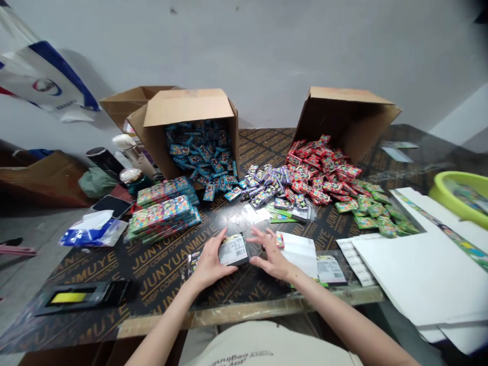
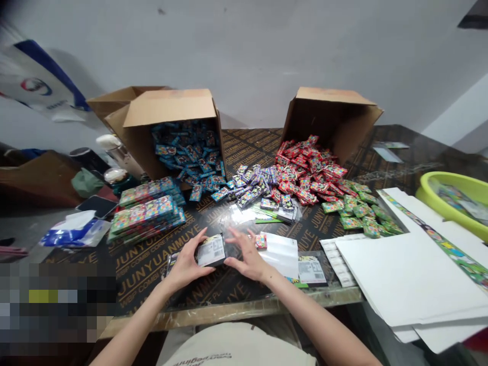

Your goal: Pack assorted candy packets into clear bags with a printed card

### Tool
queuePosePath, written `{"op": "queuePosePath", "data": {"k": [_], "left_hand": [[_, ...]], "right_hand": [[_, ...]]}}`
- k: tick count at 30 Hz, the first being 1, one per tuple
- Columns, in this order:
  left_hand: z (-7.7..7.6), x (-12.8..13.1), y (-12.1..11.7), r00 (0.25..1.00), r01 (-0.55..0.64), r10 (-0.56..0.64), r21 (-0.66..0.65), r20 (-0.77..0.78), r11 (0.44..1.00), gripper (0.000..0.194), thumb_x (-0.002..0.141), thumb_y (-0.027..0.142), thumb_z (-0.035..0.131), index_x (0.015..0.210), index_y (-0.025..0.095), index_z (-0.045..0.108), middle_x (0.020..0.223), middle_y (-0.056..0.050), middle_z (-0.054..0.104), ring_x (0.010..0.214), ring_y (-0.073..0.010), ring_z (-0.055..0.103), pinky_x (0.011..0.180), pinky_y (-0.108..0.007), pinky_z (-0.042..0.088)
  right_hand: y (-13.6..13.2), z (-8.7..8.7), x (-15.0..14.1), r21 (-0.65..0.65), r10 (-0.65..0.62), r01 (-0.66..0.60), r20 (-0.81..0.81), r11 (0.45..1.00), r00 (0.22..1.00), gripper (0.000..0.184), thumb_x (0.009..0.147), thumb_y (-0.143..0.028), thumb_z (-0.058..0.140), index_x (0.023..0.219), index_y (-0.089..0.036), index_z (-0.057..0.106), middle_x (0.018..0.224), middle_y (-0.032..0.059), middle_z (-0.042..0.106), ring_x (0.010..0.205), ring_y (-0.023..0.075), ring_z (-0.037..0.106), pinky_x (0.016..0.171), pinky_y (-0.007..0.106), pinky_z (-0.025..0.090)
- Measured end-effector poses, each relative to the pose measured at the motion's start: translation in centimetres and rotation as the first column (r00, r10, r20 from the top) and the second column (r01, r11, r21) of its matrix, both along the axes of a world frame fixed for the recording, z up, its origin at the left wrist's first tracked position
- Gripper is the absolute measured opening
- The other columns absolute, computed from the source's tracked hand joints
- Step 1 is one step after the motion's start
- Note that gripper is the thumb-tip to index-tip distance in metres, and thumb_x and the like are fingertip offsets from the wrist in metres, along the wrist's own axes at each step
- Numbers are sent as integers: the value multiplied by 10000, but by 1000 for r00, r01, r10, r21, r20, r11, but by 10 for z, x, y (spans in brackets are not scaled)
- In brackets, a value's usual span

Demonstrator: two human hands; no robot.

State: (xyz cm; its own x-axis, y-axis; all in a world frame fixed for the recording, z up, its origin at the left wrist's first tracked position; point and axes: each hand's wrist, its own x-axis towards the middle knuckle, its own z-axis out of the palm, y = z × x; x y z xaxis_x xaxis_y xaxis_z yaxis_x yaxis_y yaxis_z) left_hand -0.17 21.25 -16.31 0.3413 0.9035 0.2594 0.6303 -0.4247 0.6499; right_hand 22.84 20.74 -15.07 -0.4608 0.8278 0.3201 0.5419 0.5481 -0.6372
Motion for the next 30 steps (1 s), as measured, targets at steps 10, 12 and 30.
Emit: {"op": "queuePosePath", "data": {"k": [10, 12, 30], "left_hand": [[-29, -6, -1, 973, -41, 38, -9, -226, 999, 942, 527, 317, 743, 1351, 220, 296, 1146, -91, 526, 1059, -275, 466, 951, -432, 318], [-28, -2, -3, 969, -52, 49, -5, -244, 999, 868, 524, 362, 751, 1303, 241, 387, 1165, -90, 523, 1094, -291, 442, 983, -467, 267], [11, 58, -6, 523, 319, 399, -607, 753, 728, 213, 669, 299, 699, 703, 99, 636, 670, -45, 661, 579, -114, 579, 588, -225, 451]], "right_hand": [[35, -22, 62, 15, -205, 219, 420, 976, 884, 783, 608, -251, 617, 1335, -264, 325, 1288, 102, 465, 1241, 322, 320, 1001, 542, 97], [31, -23, 65, 17, -228, 235, 331, 972, 916, 688, 636, -207, 569, 1295, -260, 378, 1165, 80, 560, 1150, 283, 431, 1006, 528, 102], [-11, 17, 17, -61, -16, 0, -257, 998, 966, 1056, 468, -367, 817, 1349, -286, 241, 1457, 62, 189, 1343, 269, 130, 1103, 453, 88]]}}
